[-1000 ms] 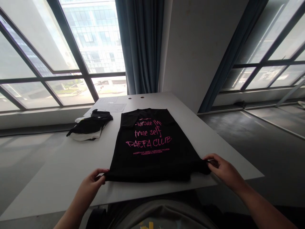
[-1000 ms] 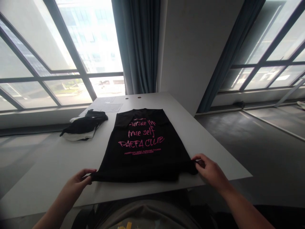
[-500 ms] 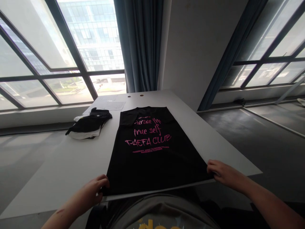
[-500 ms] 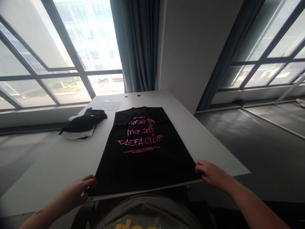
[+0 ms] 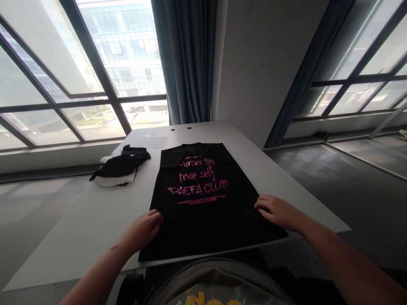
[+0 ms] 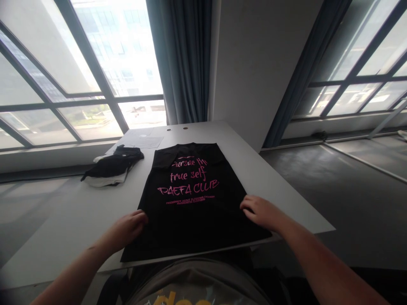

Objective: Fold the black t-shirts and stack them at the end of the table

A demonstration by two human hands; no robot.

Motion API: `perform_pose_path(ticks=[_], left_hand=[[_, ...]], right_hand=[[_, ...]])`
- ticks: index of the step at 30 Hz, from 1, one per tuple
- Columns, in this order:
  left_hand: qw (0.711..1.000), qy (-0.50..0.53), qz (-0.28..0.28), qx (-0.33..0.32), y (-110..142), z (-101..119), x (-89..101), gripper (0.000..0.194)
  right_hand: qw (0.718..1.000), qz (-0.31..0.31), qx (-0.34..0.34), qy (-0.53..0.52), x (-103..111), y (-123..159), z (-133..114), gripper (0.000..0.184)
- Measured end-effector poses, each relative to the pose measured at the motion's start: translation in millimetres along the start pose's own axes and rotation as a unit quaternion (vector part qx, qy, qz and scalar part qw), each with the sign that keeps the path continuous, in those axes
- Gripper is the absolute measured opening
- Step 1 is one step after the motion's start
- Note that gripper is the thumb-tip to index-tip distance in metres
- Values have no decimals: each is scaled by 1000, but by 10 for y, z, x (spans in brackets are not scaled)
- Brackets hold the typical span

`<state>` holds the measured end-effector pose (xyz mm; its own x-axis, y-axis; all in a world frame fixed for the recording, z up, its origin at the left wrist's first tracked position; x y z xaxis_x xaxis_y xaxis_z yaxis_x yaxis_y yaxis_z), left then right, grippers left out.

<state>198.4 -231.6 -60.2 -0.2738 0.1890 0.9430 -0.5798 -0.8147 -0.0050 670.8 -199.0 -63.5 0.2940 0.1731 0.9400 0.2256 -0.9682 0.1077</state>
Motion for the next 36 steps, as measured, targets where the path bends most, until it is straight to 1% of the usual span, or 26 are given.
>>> perform_pose_path(ticks=[2, 3, 4, 6, 7, 9, 11, 14, 16, 20, 23, 27, 29, 32, 34, 36], left_hand=[[999, -24, 21, -39, -397, 255, -115, 29], [997, -35, 24, -57, -587, 388, -216, 28], [997, -45, 22, -65, -756, 505, -341, 30], [996, -64, 11, -60, -1010, 678, -621, 42], [996, -68, 7, -60, -1089, 733, -757, 51], [996, -70, 13, -51, -1148, 761, -973, 61], [996, -72, 24, -50, -1107, 711, -1101, 63], [995, -86, 42, -41, -961, 569, -1142, 60], [994, -94, 59, -10, -853, 464, -1109, 59], [989, -105, 82, 56, -636, 276, -1033, 58], [986, -119, 92, 78, -459, 148, -992, 58], [981, -126, 98, 111, -237, -28, -969, 59], [980, -122, 106, 116, -155, -89, -970, 59], [980, -122, 118, 106, -66, -141, -987, 59], [980, -129, 117, 97, -28, -157, -1007, 58], [980, -135, 112, 97, -21, -158, -1017, 59]], right_hand=[[999, 49, 18, 0, -110, -257, -330, 34], [998, 66, 21, 5, -207, -376, -502, 38], [997, 71, 22, 14, -331, -483, -669, 43], [998, 59, 15, 32, -621, -644, -946, 55], [998, 47, 4, 38, -764, -695, -1040, 58], [998, 28, -18, 49, -994, -738, -1142, 62], [998, 21, -25, 50, -1118, -722, -1158, 63], [999, 18, -16, 47, -1161, -664, -1107, 63], [998, 22, -18, 47, -1155, -630, -1050, 63], [996, 48, -49, 49, -1150, -557, -895, 62], [993, 66, -83, 51, -1143, -472, -712, 61], [986, 82, -132, 60, -1099, -341, -379, 62], [981, 94, -156, 66, -1070, -289, -197, 63], [974, 118, -179, 68, -1048, -245, 46, 64], [972, 128, -185, 59, -1058, -242, 163, 64], [972, 135, -186, 41, -1071, -263, 225, 64]])
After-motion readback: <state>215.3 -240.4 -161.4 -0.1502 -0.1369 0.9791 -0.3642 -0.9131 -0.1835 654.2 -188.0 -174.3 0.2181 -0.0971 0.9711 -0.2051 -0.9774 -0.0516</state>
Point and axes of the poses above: each hand's wrist, its own y-axis away from the middle knuckle, its own x-axis out of the back of the hand, z = x × y, the point moved 5 cm from there along -y, towards the middle knuckle, and after that the axes turned 15 degrees about -x, right-handed, at the moved point
